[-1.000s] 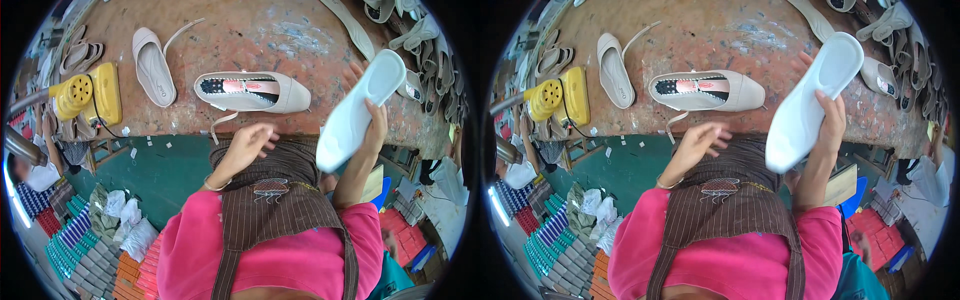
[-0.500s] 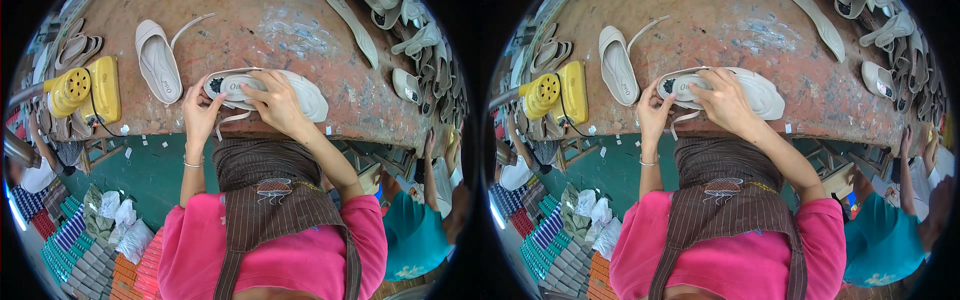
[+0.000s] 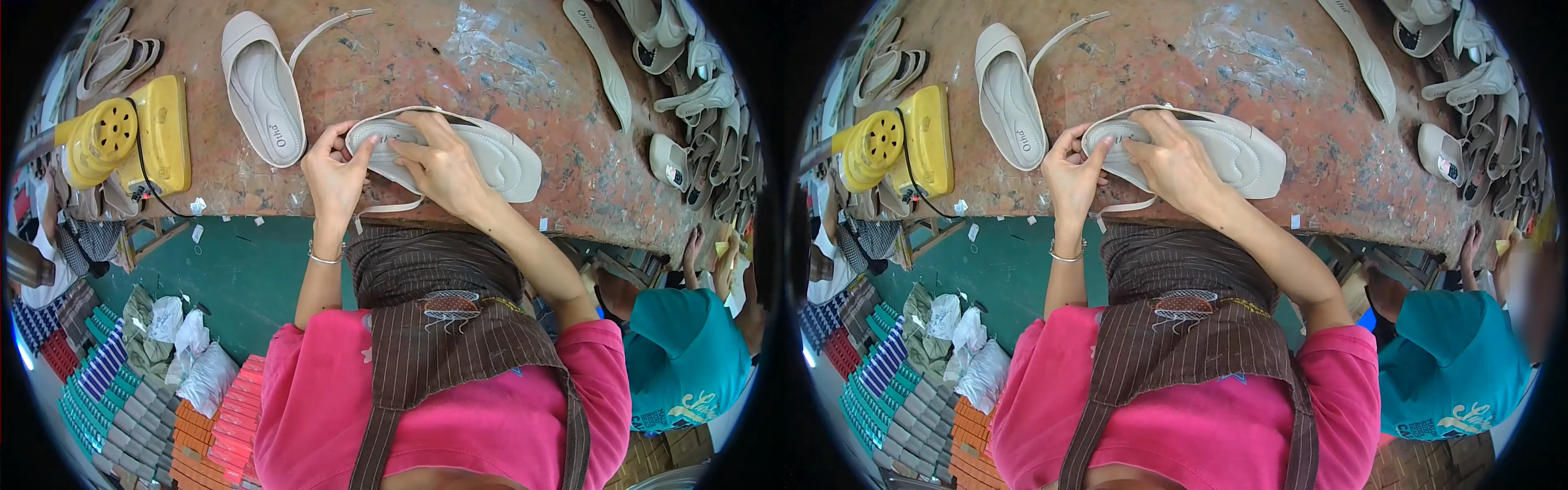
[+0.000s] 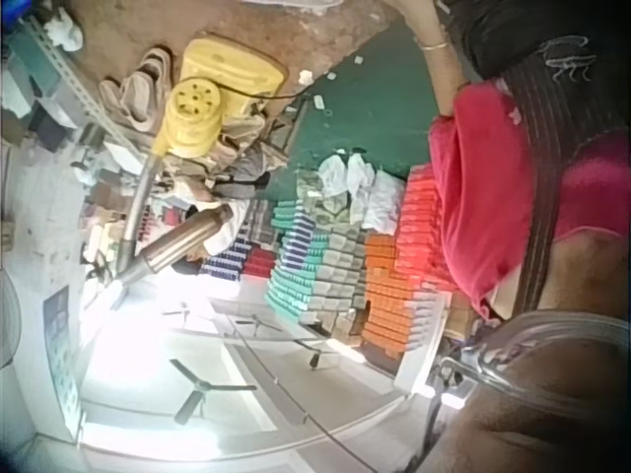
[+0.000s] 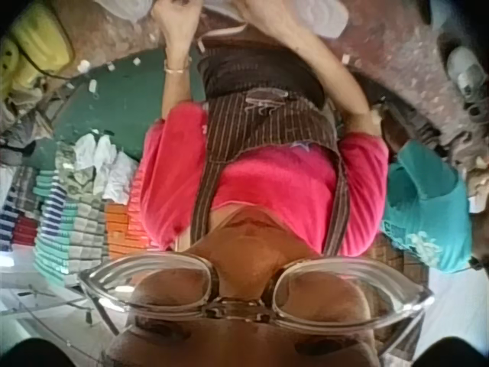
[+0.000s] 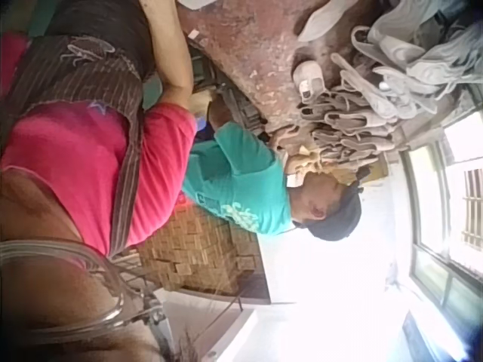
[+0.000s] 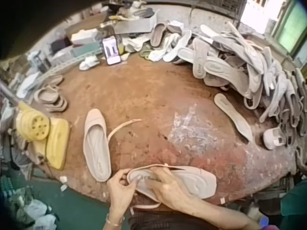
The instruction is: The person repeatedly picks up shoes and white insoles, sliding each insole into a shoe and pressing it down firmly before setting the finished pair aside.
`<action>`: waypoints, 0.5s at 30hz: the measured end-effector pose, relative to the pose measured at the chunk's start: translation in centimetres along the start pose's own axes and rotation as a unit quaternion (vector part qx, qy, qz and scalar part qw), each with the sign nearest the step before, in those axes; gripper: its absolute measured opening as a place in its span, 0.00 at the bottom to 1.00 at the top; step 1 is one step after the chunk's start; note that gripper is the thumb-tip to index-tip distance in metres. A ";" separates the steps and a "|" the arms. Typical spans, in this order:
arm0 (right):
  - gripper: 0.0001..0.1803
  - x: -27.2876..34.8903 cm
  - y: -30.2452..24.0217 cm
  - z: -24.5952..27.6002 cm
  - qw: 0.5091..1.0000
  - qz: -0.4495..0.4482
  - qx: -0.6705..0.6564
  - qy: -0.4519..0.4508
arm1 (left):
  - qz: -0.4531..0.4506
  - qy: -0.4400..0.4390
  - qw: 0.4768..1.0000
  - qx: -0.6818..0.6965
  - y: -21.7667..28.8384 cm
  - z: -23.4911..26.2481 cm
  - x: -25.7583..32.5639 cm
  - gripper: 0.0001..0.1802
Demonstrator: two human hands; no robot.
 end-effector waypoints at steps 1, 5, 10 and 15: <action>0.18 0.1 -0.1 0.0 1.000 0.004 0.015 -0.004 | 0.010 0.006 1.000 -0.006 -0.1 0.0 -0.1 0.12; 0.15 -0.4 -0.3 -0.4 0.990 0.136 -0.018 -0.012 | -0.006 0.001 0.999 -0.039 -0.2 -0.2 -0.6 0.09; 0.16 0.1 -1.8 -0.5 0.983 0.117 0.121 -0.076 | -0.054 0.020 0.993 -0.105 0.7 0.1 -0.8 0.07; 0.17 2.3 -0.6 1.7 0.972 0.021 0.218 -0.080 | -0.062 0.022 0.987 -0.147 1.4 -0.2 0.6 0.08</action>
Point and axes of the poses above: each hand's wrist, its own x-axis away from the middle knuckle, its own z-axis out of the back of the hand, y = z × x, the point moved 6 cm from there along -x, towards the middle knuckle, and after that the axes turned 4 degrees about x, right-handed, at the moved point
